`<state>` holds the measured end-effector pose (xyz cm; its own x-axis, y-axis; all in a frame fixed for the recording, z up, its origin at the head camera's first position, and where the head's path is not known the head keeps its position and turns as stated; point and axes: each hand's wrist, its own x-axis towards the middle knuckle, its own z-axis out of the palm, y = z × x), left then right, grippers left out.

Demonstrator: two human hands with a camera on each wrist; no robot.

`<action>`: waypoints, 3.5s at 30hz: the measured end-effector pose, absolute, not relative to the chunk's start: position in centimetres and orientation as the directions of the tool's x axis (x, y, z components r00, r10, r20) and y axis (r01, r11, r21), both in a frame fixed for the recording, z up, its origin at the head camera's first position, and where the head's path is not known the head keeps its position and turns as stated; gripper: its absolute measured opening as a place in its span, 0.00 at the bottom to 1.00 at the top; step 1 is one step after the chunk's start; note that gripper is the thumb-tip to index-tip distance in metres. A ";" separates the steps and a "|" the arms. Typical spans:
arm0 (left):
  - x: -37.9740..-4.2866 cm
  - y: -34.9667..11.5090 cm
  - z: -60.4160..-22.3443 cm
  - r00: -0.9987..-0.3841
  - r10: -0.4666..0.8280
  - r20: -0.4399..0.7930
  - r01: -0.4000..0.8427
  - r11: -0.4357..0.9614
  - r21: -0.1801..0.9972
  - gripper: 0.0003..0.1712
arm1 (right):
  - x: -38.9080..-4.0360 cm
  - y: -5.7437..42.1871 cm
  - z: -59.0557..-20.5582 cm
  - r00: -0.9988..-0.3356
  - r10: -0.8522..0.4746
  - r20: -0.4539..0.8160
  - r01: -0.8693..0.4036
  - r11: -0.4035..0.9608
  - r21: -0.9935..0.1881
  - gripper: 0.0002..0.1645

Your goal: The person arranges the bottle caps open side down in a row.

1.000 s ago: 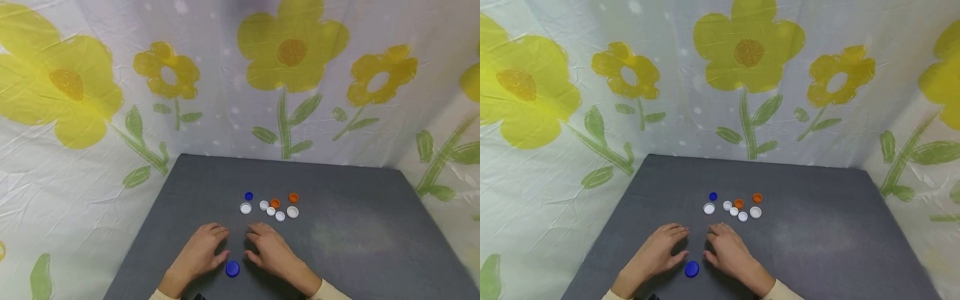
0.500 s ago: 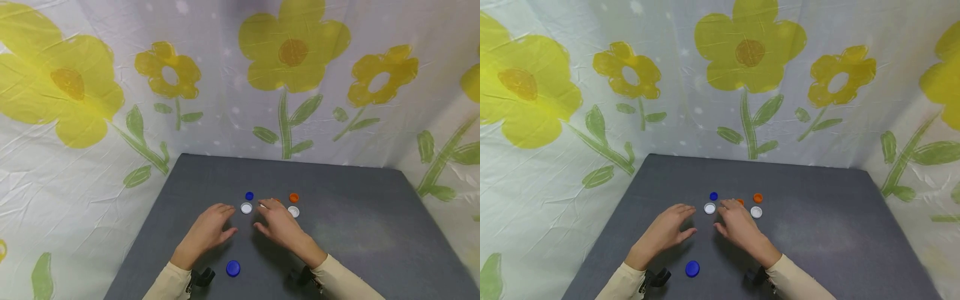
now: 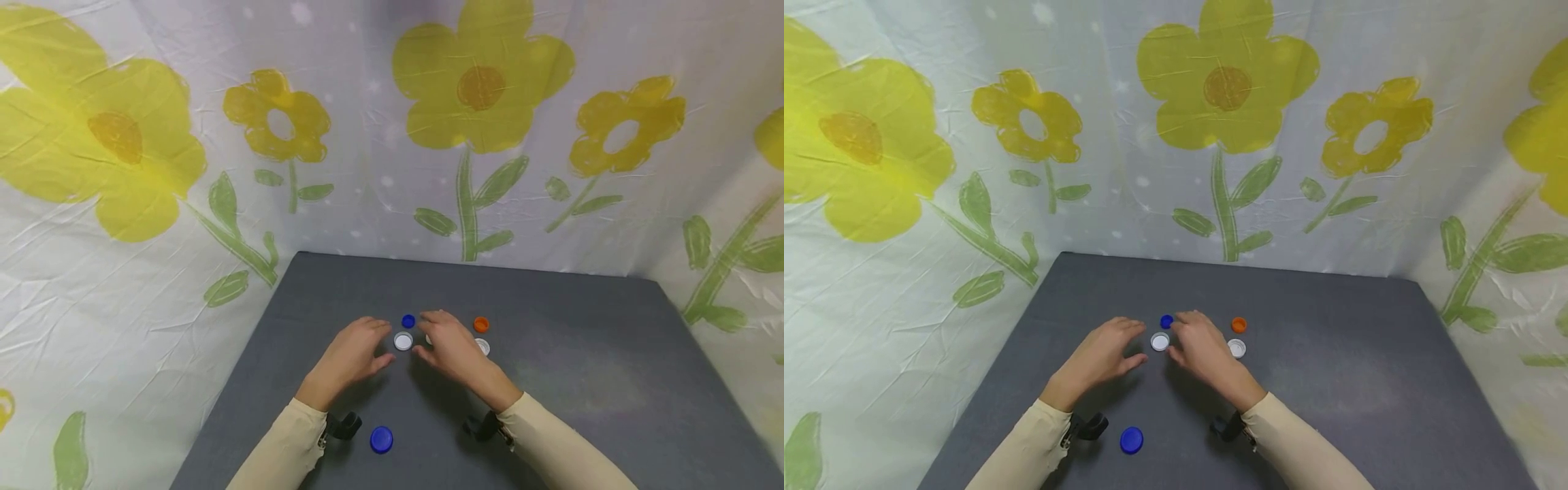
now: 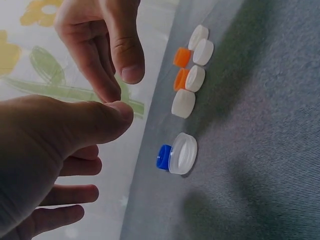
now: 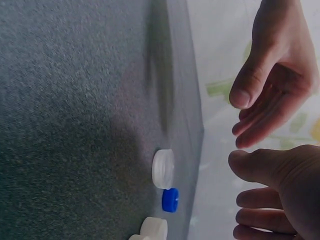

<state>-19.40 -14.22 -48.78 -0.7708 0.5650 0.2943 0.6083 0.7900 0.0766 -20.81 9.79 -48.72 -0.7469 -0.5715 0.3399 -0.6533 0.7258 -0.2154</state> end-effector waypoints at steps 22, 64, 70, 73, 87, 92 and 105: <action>-23.3 -13.1 -53.1 -0.848 0.498 0.181 0.528 0.823 0.208 0.22 | -23.9 8.8 -52.6 -0.771 -0.566 0.292 -0.633 0.734 -0.248 0.18; -22.8 -13.0 -54.2 -0.815 0.508 0.279 0.571 0.785 0.240 0.12 | -22.9 8.7 -53.8 -0.735 -0.572 0.363 -0.666 0.707 -0.235 0.14; -21.8 -12.9 -53.1 -0.786 0.538 0.304 0.609 0.756 0.238 0.14 | -21.8 9.4 -52.6 -0.739 -0.568 0.364 -0.670 0.678 -0.302 0.18; -21.2 -12.7 -52.3 -0.781 0.546 0.303 0.618 0.747 0.246 0.15 | -21.0 9.8 -52.0 -0.749 -0.552 0.365 -0.657 0.688 -0.308 0.18; -17.5 -12.1 -48.9 -0.712 0.628 0.314 0.700 0.667 0.254 0.19 | -16.4 11.6 -49.2 -0.726 -0.551 0.412 -0.674 0.689 -0.267 0.23; -16.4 -12.1 -48.6 -0.688 0.644 0.336 0.725 0.631 0.276 0.19 | -15.0 11.9 -49.1 -0.736 -0.537 0.412 -0.664 0.690 -0.288 0.23; -14.5 -12.1 -50.0 -0.688 0.637 0.347 0.724 0.636 0.267 0.24 | -13.6 12.2 -50.1 -0.731 -0.526 0.434 -0.677 0.637 -0.369 0.22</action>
